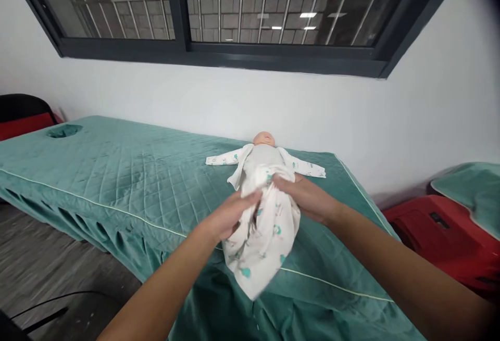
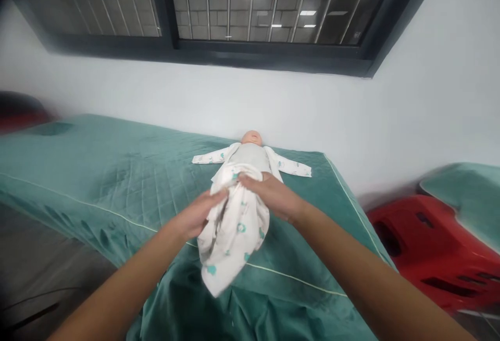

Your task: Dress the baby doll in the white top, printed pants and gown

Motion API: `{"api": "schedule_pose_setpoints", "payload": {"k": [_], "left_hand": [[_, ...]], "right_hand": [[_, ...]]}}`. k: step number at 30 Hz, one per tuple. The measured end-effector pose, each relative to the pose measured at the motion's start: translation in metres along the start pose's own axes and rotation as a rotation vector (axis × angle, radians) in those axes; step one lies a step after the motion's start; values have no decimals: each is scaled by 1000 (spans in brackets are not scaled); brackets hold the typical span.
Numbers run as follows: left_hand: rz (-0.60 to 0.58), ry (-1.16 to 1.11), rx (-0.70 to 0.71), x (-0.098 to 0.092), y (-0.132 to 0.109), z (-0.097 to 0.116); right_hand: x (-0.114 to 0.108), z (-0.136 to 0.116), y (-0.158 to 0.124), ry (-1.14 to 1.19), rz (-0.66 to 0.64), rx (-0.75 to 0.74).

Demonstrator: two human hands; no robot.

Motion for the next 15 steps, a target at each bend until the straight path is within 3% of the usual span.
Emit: {"api": "schedule_pose_setpoints", "payload": {"k": [3, 5, 8, 11, 15], "left_hand": [[-196, 131, -46, 7, -10, -9], [-148, 102, -25, 4, -12, -12], [-2, -14, 44, -2, -13, -11], [-18, -56, 26, 4, -14, -15], [-75, -66, -40, 22, -23, -29]], "right_hand": [[-3, 9, -1, 165, 117, -28], [-4, 20, -8, 195, 113, 24], [2, 36, -26, 139, -90, 136], [9, 45, -42, 38, -232, 167], [1, 43, -51, 191, 19, 28]]}}
Point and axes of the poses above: each hand's wrist, its own y-axis towards the middle knuckle, its own x-axis out of the palm, z = x × y, the point moved 3 cm from there along y, towards the middle knuckle, and after that the axes turned 11 degrees about y, right-handed, at the moved point
